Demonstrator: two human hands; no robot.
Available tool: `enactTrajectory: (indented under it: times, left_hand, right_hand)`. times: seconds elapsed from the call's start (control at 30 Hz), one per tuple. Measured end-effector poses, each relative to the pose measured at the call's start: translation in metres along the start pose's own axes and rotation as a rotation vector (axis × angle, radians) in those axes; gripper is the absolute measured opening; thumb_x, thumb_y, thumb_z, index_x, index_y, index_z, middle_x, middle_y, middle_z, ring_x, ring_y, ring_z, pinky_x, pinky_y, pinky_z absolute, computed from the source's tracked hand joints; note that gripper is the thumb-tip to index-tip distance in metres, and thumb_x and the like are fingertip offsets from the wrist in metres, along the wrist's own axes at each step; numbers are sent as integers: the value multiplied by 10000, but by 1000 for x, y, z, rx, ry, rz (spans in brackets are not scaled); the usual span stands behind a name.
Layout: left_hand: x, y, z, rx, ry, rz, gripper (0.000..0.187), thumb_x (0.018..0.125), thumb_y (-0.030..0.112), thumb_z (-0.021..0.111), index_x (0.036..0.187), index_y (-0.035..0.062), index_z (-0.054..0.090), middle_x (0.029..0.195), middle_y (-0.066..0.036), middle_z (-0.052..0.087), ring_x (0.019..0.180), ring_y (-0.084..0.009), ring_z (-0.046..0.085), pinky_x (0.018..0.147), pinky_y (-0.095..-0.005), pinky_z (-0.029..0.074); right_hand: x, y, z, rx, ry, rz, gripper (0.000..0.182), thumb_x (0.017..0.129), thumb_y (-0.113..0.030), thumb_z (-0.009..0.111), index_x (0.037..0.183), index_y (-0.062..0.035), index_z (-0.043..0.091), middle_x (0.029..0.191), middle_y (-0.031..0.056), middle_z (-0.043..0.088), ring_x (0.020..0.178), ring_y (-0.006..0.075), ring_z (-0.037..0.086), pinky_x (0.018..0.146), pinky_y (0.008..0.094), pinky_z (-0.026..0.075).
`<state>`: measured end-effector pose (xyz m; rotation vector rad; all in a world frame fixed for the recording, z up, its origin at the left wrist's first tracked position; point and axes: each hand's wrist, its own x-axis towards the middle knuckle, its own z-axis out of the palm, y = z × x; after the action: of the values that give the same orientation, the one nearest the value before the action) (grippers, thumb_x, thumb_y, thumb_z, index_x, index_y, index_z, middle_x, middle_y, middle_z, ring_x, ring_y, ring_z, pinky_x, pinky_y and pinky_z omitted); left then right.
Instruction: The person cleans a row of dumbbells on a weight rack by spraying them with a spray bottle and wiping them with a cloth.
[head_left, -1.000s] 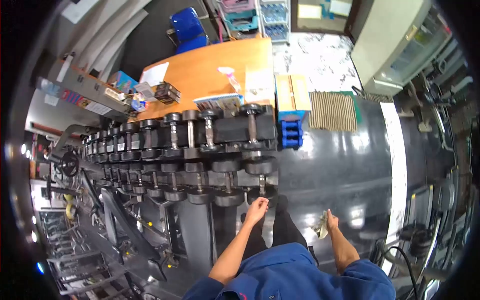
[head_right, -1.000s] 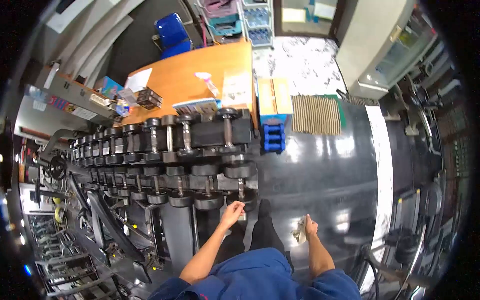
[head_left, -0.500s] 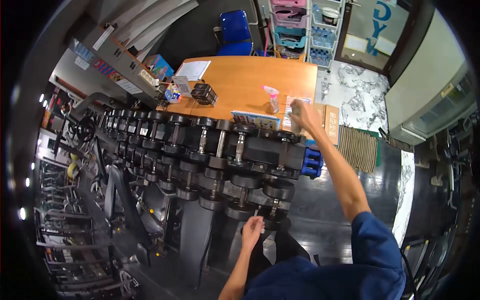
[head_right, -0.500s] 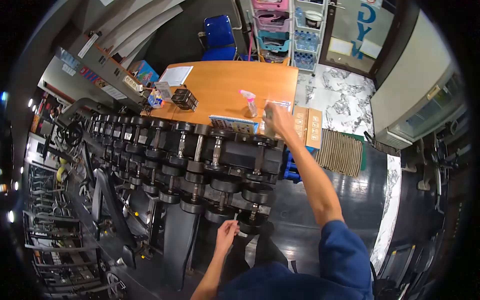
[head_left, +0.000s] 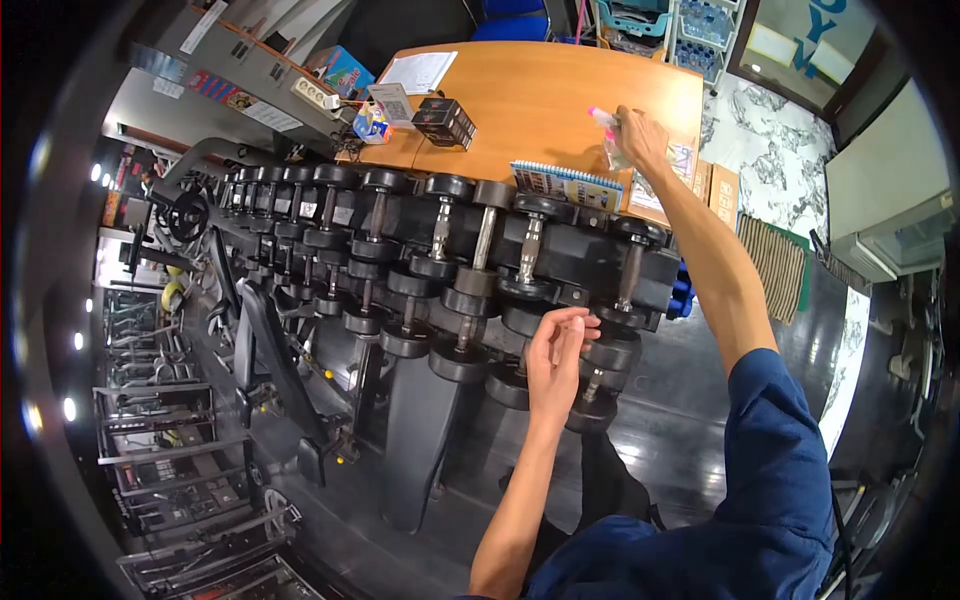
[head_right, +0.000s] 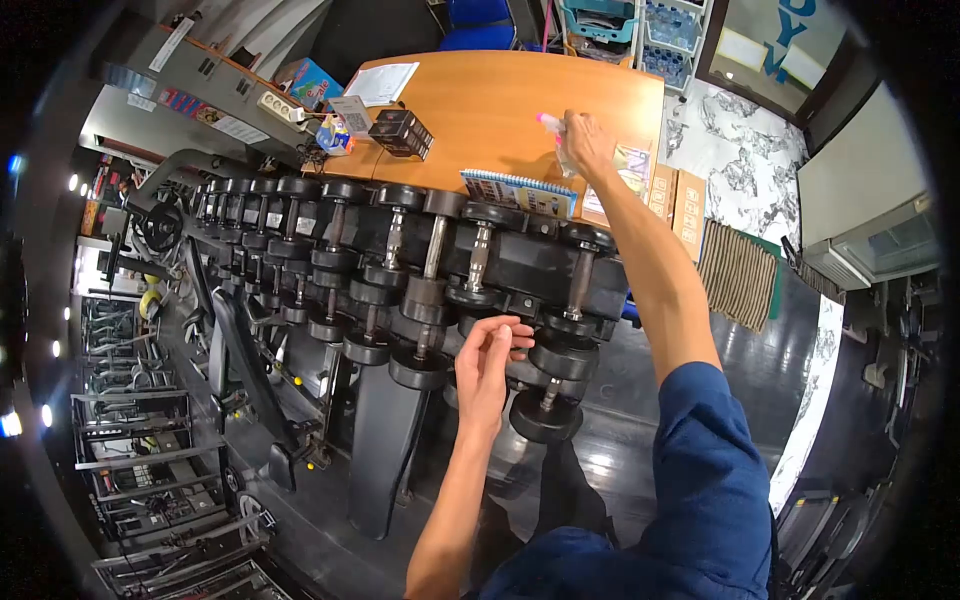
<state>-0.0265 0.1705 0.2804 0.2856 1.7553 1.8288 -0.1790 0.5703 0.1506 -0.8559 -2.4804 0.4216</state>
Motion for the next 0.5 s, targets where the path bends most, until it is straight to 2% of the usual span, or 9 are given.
enactTrajectory:
  times: [0.1, 0.23, 0.33, 0.4, 0.43, 0.47, 0.5]
  left_hand:
    - [-10, 0, -5, 6, -24, -19, 267, 1150, 250, 617, 1269, 32, 715, 1153, -97, 788, 1024, -161, 741, 891, -312, 546]
    - [-18, 10, -16, 16, -59, 9, 252, 1149, 235, 615, 1268, 36, 714, 1149, -95, 789, 1017, -163, 742, 892, -315, 547]
    - [-20, 22, -25, 92, -101, 116, 257, 1156, 253, 619, 1276, 42, 706, 1132, -83, 784, 1020, -148, 735, 869, -294, 546]
    - [-18, 33, -25, 156, -138, 232, 234, 1124, 207, 684, 1282, 35, 683, 1114, -44, 757, 1006, -136, 710, 886, -302, 555]
    - [-17, 41, -24, 182, -134, 281, 328, 1088, 176, 729, 1369, 34, 639, 1251, -72, 714, 1090, -165, 687, 892, -307, 560]
    - [-14, 45, -25, 294, -74, 472, 507, 1032, 170, 786, 1475, 41, 575, 1388, -111, 643, 1230, -222, 637, 951, -346, 552]
    - [-16, 63, -28, 443, -37, 571, 632, 972, 154, 833, 1520, 42, 537, 1455, -148, 600, 1335, -291, 575, 1028, -408, 530]
  right_hand:
    - [-14, -10, -38, -20, 50, -89, 147, 941, -181, 742, 1031, -67, 763, 1005, 189, 770, 904, 433, 760, 736, 541, 591]
    - [-40, -48, -121, 61, 78, -159, 232, 946, -258, 785, 1069, -60, 790, 982, 137, 762, 868, 410, 755, 742, 516, 594]
    - [-87, -109, -209, 55, 53, -235, 233, 954, -277, 787, 1043, -62, 795, 976, 128, 759, 864, 394, 755, 737, 505, 595]
    - [-122, -144, -244, 66, 94, -294, 239, 953, -288, 789, 1041, -67, 800, 986, 120, 762, 863, 384, 758, 741, 497, 598]
    - [-141, -164, -259, 76, 107, -327, 242, 952, -293, 791, 1041, -69, 802, 990, 116, 764, 862, 380, 760, 742, 493, 600]
    - [-163, -183, -275, 79, 82, -321, 249, 946, -302, 798, 1037, -70, 804, 989, 113, 766, 858, 378, 762, 741, 489, 602]
    - [-182, -203, -290, 81, 61, -315, 257, 940, -310, 804, 1034, -71, 805, 987, 110, 767, 853, 376, 764, 740, 485, 604]
